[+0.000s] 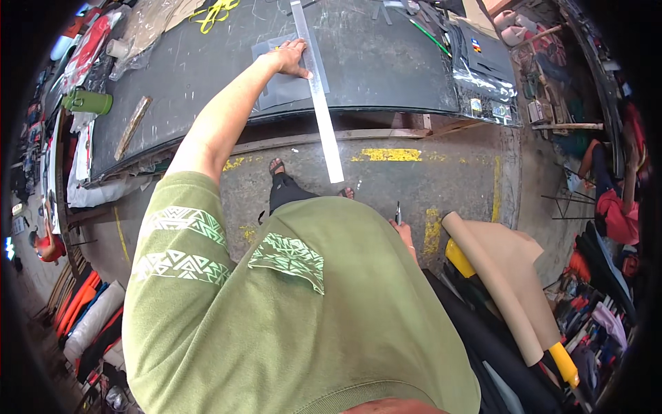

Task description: Cutting fabric material for bag production using a utility knife and a metal ruler on a workbench.

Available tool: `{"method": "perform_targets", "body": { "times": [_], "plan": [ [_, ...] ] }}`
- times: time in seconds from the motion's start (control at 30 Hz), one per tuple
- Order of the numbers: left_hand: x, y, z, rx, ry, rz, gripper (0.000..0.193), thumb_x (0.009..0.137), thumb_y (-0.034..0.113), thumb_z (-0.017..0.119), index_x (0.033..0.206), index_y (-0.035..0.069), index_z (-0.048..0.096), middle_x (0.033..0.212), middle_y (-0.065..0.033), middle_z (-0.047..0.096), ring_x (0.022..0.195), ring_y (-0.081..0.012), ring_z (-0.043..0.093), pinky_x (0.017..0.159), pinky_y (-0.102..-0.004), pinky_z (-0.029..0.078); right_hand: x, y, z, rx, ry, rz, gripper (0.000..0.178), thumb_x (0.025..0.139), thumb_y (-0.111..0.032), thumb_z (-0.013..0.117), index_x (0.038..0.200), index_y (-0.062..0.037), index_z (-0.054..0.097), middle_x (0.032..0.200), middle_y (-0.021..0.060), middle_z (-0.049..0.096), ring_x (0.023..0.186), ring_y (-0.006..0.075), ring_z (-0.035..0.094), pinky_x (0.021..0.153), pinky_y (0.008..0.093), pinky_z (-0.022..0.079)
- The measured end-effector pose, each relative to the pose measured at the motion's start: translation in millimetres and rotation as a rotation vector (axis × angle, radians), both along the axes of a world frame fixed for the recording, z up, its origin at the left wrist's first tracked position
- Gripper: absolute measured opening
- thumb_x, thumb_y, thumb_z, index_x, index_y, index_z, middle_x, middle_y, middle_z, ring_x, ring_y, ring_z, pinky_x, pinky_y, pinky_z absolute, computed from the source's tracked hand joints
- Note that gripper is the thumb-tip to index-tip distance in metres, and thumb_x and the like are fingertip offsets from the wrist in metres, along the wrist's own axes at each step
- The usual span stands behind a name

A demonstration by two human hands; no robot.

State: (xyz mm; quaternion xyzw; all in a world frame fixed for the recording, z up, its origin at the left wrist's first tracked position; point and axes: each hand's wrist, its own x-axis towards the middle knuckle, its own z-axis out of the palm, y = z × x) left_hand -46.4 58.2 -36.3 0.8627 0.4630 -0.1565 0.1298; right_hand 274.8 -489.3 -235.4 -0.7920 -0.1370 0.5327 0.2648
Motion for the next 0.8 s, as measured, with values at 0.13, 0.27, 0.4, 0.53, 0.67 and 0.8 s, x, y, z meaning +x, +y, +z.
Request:
{"method": "perform_targets", "body": {
  "times": [0.13,0.27,0.4,0.53,0.67,0.8],
  "plan": [
    [-0.2,-7.2,4.3,-0.023,0.021,0.027,0.121,0.071,0.065,0.085,0.161,0.007,0.027,0.172,-0.0101,0.018,0.156,-0.0419,0.021,0.125,-0.0534,0.029,0.0,-16.8,-17.4,0.09,0.105,0.018,0.036,0.086,-0.031,0.082,0.093,0.0024,0.069,0.075,0.0088,0.07,0.064,0.0176,0.066,0.058,0.0334,0.053],
    [-6.3,-7.1,3.3,-0.013,0.022,0.038,0.121,0.072,0.064,0.085,0.162,0.007,0.026,0.172,-0.0101,0.018,0.156,-0.0418,0.02,0.125,-0.0533,0.029,-7.3,-7.4,-12.8,0.128,0.01,0.145,0.034,0.089,-0.031,0.079,0.085,0.0014,0.069,0.074,0.0058,0.07,0.063,0.0144,0.064,0.059,0.0328,0.05],
    [-5.1,-8.0,4.5,-0.029,0.041,0.033,0.119,0.074,0.065,0.082,0.161,0.003,0.029,0.171,-0.0165,0.019,0.157,-0.0402,0.02,0.128,-0.048,0.024,-12.7,12.5,7.9,-0.02,-0.096,0.199,0.03,0.09,-0.028,0.077,0.088,0.0012,0.069,0.072,0.0065,0.07,0.06,0.0151,0.064,0.057,0.033,0.05],
    [-4.3,-4.3,3.4,-0.016,0.005,0.026,0.121,0.071,0.064,0.086,0.161,0.006,0.029,0.172,-0.0138,0.019,0.156,-0.0425,0.021,0.126,-0.0509,0.027,-7.5,11.8,-3.0,0.017,0.039,0.068,0.03,0.09,-0.026,0.076,0.095,0.0027,0.068,0.073,0.0101,0.071,0.059,0.0177,0.067,0.054,0.0338,0.052],
    [-4.2,-4.1,3.1,-0.021,0.006,0.025,0.122,0.07,0.064,0.086,0.161,0.006,0.029,0.171,-0.0142,0.019,0.156,-0.0428,0.021,0.127,-0.0506,0.027,-3.6,11.2,-5.3,-0.033,0.081,0.02,0.032,0.09,-0.025,0.076,0.1,0.004,0.067,0.074,0.0127,0.073,0.06,0.0197,0.069,0.054,0.0347,0.054],
    [-2.6,-6.0,3.4,-0.019,0.024,0.028,0.121,0.071,0.064,0.085,0.161,0.006,0.028,0.172,-0.0138,0.018,0.156,-0.0427,0.021,0.126,-0.0509,0.027,-4.2,11.3,1.3,-0.046,0.041,0.041,0.032,0.09,-0.025,0.076,0.102,0.0036,0.067,0.074,0.0125,0.072,0.061,0.0201,0.069,0.054,0.035,0.054]
  ]
}}
